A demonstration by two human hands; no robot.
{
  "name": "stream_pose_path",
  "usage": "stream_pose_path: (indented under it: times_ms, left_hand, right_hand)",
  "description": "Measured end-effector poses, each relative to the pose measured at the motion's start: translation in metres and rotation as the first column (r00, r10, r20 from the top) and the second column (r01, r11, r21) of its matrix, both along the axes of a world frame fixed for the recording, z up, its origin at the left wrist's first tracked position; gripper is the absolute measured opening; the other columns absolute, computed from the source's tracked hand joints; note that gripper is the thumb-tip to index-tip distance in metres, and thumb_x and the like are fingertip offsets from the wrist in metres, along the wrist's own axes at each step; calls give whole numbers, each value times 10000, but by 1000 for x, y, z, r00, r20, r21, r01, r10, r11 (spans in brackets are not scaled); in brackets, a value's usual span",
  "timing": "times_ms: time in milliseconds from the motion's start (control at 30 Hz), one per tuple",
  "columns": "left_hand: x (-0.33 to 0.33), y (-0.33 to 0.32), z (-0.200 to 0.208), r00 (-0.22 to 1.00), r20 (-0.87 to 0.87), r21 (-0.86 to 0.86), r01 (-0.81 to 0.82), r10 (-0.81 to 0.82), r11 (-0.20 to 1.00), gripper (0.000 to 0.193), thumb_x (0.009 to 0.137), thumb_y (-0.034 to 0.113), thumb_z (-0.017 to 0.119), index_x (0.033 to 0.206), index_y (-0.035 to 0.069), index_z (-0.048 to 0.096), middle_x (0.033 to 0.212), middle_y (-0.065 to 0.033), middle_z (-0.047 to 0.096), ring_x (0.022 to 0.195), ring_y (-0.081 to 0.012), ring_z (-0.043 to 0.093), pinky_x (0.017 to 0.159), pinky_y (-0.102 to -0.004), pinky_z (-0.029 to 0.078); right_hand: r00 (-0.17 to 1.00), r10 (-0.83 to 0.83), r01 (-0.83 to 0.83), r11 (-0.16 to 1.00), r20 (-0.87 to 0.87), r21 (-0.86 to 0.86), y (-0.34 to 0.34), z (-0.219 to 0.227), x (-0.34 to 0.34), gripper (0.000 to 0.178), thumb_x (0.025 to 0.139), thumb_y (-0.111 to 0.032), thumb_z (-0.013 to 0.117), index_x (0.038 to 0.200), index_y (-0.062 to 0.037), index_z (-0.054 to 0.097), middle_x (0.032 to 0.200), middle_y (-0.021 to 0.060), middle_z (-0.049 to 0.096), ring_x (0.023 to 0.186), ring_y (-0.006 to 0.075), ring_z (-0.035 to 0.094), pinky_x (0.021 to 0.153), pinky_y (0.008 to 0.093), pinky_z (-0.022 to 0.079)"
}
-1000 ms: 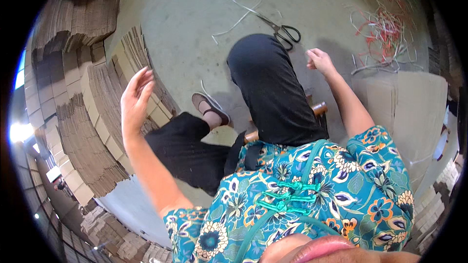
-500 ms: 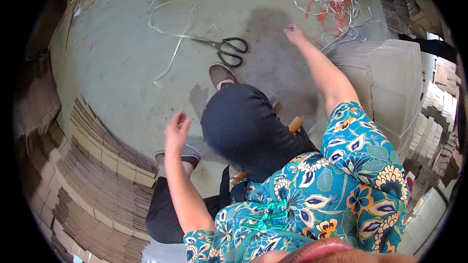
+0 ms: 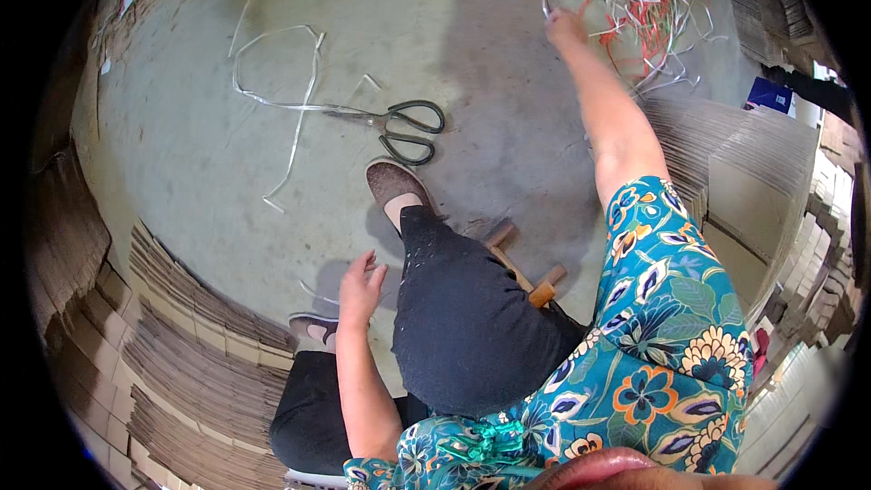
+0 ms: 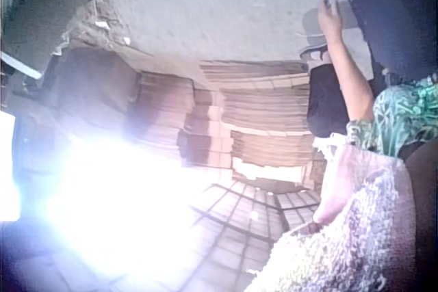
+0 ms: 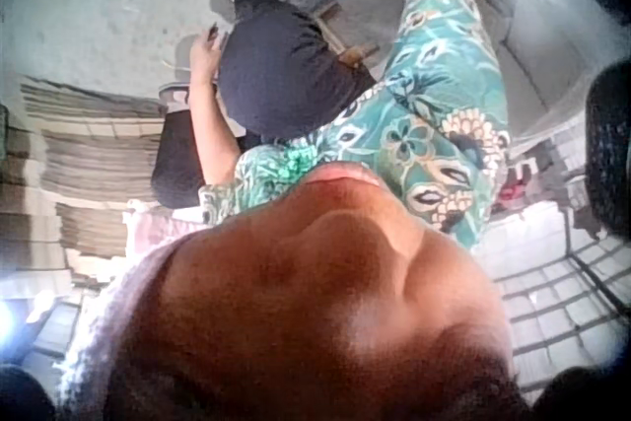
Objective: The person sits on the floor and bundles stacks of flat cardboard pieces using white plastic straps. They wrap the straps around the stacks, tie knots by hand, and trim the excess with scissors. The process is repeated for multiple stacks.
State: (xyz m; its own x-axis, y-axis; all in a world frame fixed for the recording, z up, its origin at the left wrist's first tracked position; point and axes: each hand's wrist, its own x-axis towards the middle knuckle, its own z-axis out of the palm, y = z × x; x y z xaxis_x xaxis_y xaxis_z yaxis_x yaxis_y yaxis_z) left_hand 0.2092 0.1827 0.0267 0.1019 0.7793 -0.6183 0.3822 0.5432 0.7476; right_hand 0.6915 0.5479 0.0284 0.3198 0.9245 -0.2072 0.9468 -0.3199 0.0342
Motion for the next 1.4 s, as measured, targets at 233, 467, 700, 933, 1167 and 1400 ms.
stream_pose_path:
  times_ms: [233, 467, 700, 933, 1167, 1400]
  left_hand:
    - [17, 90, 66, 993, -56, 271, -83, 102, 959, 440, 846, 155, 608, 1238, 3, 479, 1049, -145, 611, 879, -210, 618, 766, -308, 487]
    - [33, 137, 107, 898, 378, 175, -309, 226, 935, 399, 910, 179, 532, 1263, 18, 436, 840, -13, 558, 702, -95, 504, 630, -238, 438]
    - [-45, 81, 62, 942, -319, 385, 25, 108, 923, 186, 914, 221, 515, 977, 66, 597, 740, -143, 607, 659, -301, 567, 584, -361, 446]
    - [-175, -90, -19, 569, -817, 28, -125, 94, 992, 217, 906, 262, 471, 888, 81, 590, 785, -177, 619, 754, -390, 581, 614, -470, 445]
    - [-195, -147, -59, 442, -897, -63, -177, 22, 982, 240, 851, 233, 540, 1013, 72, 615, 984, -176, 614, 960, -349, 560, 815, -442, 437]
    - [-134, 7, -106, 659, -611, 425, -195, 439, 884, 318, 798, 211, 590, 1082, 72, 603, 1036, -153, 600, 966, -331, 554, 834, -395, 440]
  right_hand:
    - [426, 282, -211, 955, -860, 209, -86, 21, -202, 154, 833, -213, 588, 853, -60, 597, 733, 41, 623, 702, 120, 561, 654, 312, 474]
    - [-374, -380, -368, 898, -846, -240, -172, 96, -322, 175, 944, -193, 468, 949, -32, 538, 773, 29, 588, 570, 78, 520, 481, 207, 419]
    - [-459, -422, -159, 905, -782, -395, -142, 70, -299, 170, 942, -160, 447, 876, -38, 545, 806, 85, 623, 532, 101, 529, 456, 205, 415]
    - [-437, -229, 120, 944, -870, -308, -77, 11, -236, 179, 944, -187, 437, 937, -39, 537, 751, 53, 574, 607, 134, 546, 567, 263, 474]
    - [-14, -386, -121, 916, -923, -381, -94, -28, -319, 209, 946, -227, 444, 977, -40, 532, 915, 88, 624, 725, 147, 611, 592, 264, 483]
    - [754, 99, -263, 951, -650, -160, -99, -61, -324, 379, 811, -391, 622, 980, -52, 594, 969, 82, 642, 767, 177, 625, 640, 315, 477]
